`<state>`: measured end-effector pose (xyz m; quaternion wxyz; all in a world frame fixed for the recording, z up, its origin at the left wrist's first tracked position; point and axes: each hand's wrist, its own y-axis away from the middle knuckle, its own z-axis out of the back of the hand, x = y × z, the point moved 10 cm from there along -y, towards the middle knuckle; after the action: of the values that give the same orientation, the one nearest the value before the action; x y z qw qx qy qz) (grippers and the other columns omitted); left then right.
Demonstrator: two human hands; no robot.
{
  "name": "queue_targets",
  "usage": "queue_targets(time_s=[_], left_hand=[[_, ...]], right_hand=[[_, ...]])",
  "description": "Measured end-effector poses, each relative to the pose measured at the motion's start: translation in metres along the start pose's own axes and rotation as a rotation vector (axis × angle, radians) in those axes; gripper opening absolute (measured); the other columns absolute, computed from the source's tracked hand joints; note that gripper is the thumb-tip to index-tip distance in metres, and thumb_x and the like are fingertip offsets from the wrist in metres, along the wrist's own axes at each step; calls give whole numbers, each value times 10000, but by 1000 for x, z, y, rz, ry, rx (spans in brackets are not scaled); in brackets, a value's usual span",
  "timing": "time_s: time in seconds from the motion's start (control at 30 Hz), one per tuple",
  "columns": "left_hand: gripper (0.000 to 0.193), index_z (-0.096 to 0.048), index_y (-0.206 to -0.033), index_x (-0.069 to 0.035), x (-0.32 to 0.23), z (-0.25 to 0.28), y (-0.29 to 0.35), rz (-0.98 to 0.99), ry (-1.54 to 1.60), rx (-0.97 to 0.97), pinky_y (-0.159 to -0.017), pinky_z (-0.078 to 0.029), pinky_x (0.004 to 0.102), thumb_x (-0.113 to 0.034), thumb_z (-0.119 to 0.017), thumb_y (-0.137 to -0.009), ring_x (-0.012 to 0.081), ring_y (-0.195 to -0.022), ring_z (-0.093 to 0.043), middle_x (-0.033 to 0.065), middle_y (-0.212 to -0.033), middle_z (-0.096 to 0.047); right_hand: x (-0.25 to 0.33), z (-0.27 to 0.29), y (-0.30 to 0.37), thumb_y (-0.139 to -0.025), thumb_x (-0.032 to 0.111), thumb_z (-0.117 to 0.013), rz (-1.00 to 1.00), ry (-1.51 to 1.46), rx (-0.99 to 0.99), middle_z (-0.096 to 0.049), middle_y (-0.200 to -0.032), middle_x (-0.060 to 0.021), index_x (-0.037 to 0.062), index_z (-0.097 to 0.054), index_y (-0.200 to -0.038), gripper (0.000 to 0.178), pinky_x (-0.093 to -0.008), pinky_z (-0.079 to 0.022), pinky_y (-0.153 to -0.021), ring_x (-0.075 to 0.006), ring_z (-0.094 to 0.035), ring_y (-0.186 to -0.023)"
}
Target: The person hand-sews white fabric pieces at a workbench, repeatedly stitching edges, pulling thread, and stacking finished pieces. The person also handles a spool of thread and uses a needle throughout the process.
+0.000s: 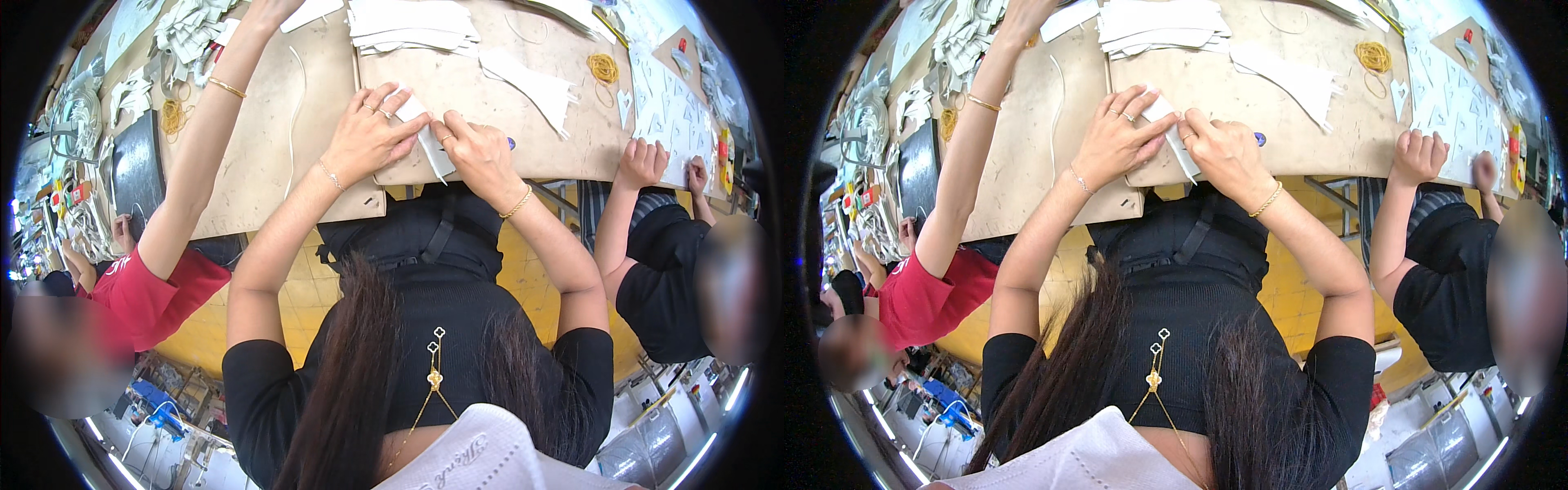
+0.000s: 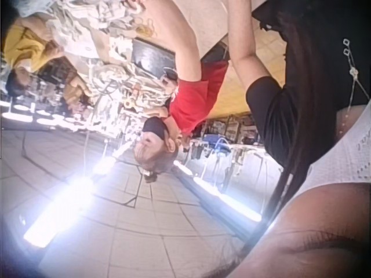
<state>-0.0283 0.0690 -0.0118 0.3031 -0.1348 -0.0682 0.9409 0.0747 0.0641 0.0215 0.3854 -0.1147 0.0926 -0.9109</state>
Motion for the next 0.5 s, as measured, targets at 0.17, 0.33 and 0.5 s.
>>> queue_targets(time_s=[0.17, 0.33, 0.5], left_hand=[[469, -610, -1351, -389, -3, -4, 2, -4, -30, 31, -1141, -333, 507, -328, -680, -892, 292, -1387, -410, 93, -1444, -499], [523, -591, -1361, -420, -5, -6, 3, -1, -28, 63, -1158, -312, 514, -323, -713, -862, 302, -1410, -379, 111, -1470, -466], [560, -592, -1356, -429, -10, -6, 3, -1, 7, 95, -1170, -290, 523, -281, -740, -836, 352, -1425, -347, 148, -1478, -446]], right_hand=[[-3, 1, 11, -801, 114, -616, 30, -13, 91, -558, -919, -37, 25, -672, -1098, 315, -301, -534, -567, -156, -662, -646], [-13, 13, 27, -806, 80, -632, -51, -86, 200, -578, -942, -43, 69, -697, -1084, 286, -335, -540, -587, -188, -673, -666], [-65, 46, 39, -830, 53, -672, -328, -151, 36, -615, -945, -41, 126, -733, -1021, 213, -368, -539, -603, -239, -675, -697]])
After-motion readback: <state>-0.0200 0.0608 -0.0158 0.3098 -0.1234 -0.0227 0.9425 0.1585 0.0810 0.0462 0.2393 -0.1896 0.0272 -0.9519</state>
